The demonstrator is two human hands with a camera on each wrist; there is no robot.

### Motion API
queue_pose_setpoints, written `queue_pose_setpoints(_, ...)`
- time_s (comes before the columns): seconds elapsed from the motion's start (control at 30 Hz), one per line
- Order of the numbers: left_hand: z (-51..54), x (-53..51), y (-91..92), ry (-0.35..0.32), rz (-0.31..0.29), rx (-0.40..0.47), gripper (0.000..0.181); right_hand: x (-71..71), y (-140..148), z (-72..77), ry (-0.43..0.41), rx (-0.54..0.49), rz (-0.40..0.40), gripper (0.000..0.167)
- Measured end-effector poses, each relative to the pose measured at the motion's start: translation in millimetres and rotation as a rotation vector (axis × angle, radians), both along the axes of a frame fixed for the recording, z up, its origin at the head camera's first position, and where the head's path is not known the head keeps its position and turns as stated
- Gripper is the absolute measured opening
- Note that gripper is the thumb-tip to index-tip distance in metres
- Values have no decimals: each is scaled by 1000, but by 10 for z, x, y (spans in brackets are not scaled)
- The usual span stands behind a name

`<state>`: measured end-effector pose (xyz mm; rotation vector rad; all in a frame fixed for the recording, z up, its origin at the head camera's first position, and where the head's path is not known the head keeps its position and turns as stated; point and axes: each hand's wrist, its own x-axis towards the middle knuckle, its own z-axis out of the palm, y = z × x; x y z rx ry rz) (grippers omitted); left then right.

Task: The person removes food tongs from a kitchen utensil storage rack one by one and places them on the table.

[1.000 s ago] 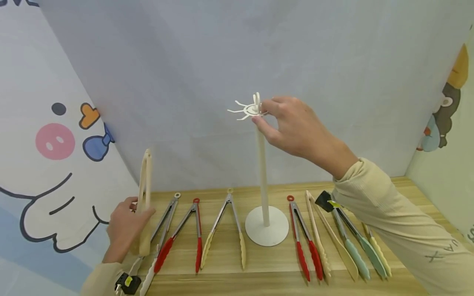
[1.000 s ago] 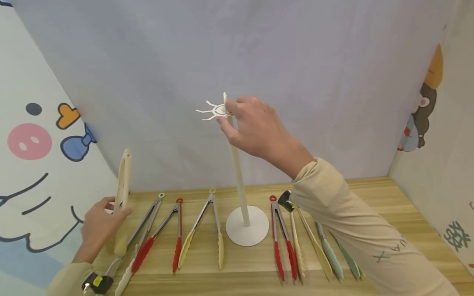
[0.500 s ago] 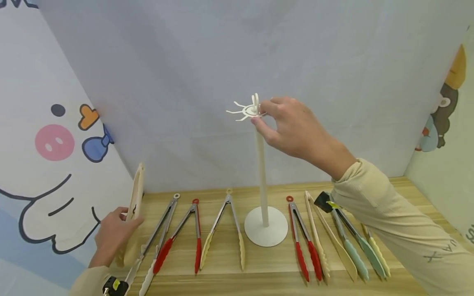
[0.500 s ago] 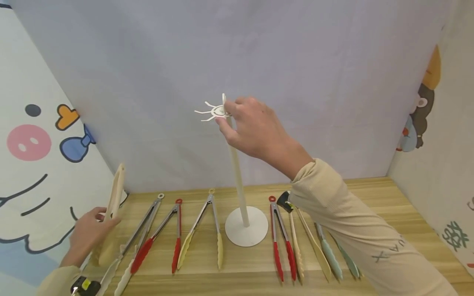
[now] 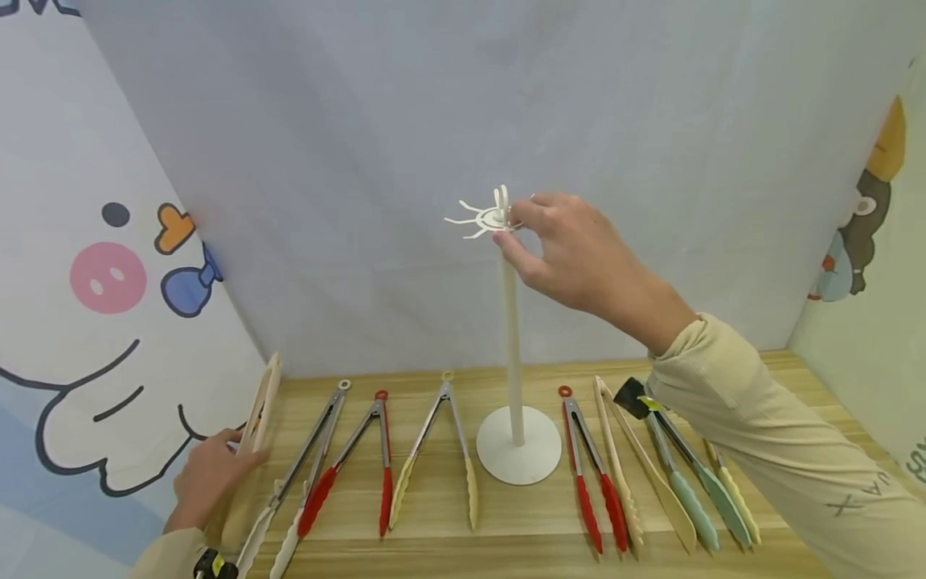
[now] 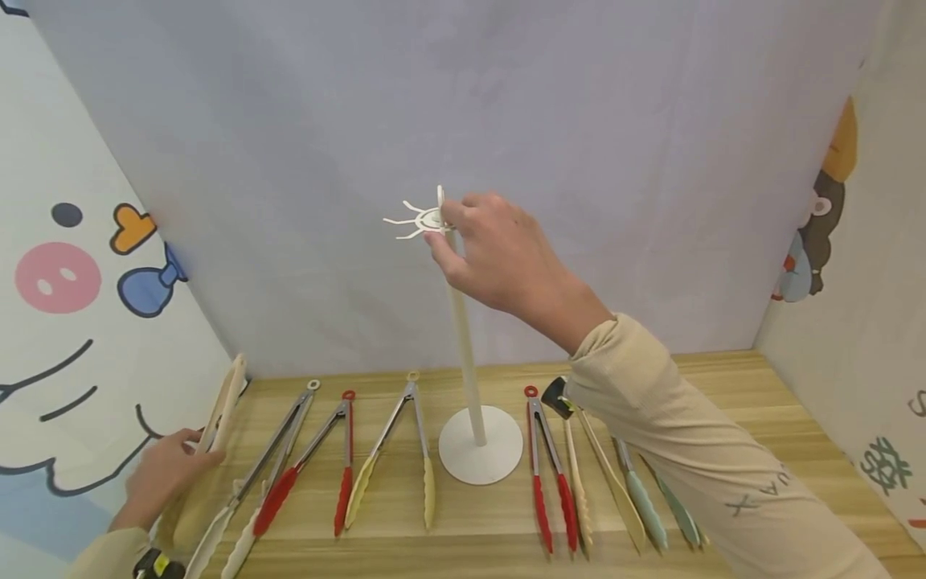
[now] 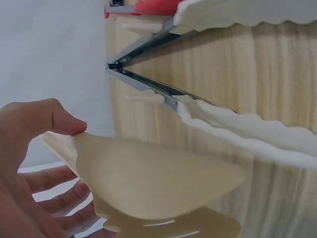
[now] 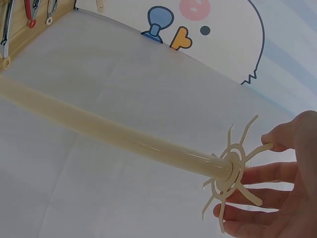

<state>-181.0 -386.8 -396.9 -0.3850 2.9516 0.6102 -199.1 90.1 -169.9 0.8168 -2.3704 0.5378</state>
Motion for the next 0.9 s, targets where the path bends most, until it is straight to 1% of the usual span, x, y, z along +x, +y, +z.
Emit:
queue_pose_setpoints(0.17,-105,4,-66,-49,2,25,70,-5,-1,-3,2,0,-1,23)
queue_pose_setpoints(0.3,-175,3,-104,-86,-6,19,65,-3,3,-3,1,2,-7,23)
queue_pose_setpoints(0.53,-252,4,-143,-159,-34,-18,70,8,8,2,-9,3,-1,23)
queue_pose_setpoints(0.77,-331,19,-163,-177,-41,-20,67,1,20,0,-3,6,-8,23)
queue_pose_setpoints(0.9,-385,18,-183,-185,-21,-22,68,2,30,1,-8,11,-14,24)
